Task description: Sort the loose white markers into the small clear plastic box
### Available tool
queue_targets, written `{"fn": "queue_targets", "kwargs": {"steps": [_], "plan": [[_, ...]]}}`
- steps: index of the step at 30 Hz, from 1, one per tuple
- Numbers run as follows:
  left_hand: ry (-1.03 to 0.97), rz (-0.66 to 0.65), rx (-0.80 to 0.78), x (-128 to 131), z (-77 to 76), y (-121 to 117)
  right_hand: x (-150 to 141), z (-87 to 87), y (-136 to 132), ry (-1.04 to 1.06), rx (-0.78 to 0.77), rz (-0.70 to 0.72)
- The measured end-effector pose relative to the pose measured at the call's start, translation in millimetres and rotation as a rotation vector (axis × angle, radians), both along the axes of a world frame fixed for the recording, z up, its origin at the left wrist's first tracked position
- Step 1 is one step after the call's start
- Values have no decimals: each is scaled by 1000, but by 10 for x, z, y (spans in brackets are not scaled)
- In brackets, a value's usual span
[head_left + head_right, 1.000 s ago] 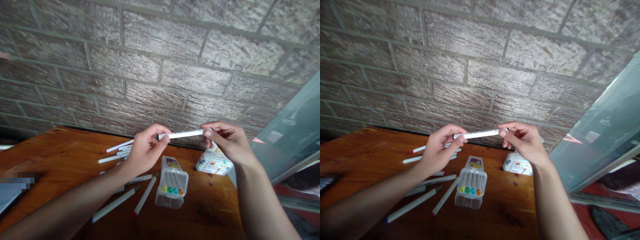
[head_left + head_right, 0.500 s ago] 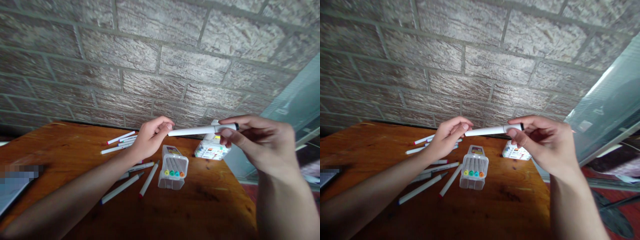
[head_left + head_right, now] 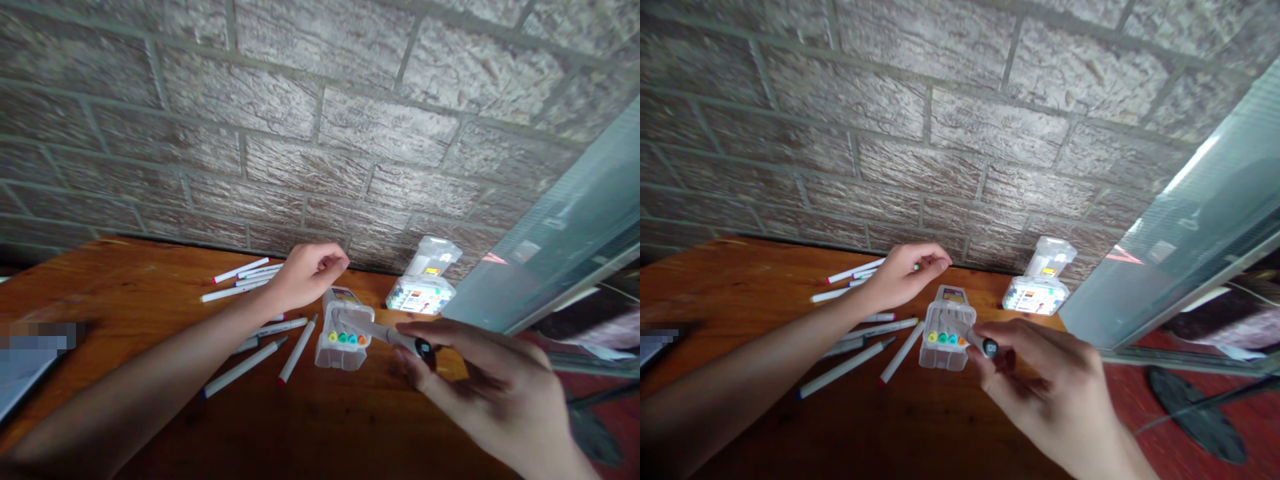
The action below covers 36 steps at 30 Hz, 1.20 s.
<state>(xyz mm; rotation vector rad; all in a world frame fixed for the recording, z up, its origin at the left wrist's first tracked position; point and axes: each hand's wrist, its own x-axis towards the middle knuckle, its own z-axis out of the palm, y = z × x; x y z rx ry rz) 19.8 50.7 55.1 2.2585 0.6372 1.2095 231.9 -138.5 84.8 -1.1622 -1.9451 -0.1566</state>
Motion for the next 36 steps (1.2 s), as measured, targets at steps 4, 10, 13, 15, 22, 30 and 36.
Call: {"fn": "queue_targets", "kwargs": {"steps": [4,10,13,15,22,30,36], "plan": [[-10,-4,18,2,26,-12,-110,-97,64,-48,-19,26],[-6,-1,59,16,32,-21,-265,-176,187,-183,-5,65],[18,-17,61,24,11,-28,-315,-252,257,-248,-21,57],[47,-38,56,31,-9,-32,-334,-325,300,-296,-40,43],[106,-55,60,49,-53,-38,-349,-537,419,-399,-121,34],[110,-62,61,57,-79,-29,-337,-581,540,-461,-119,8],[116,-72,69,59,-86,-24,-346,-597,585,-541,-72,-55]]}}
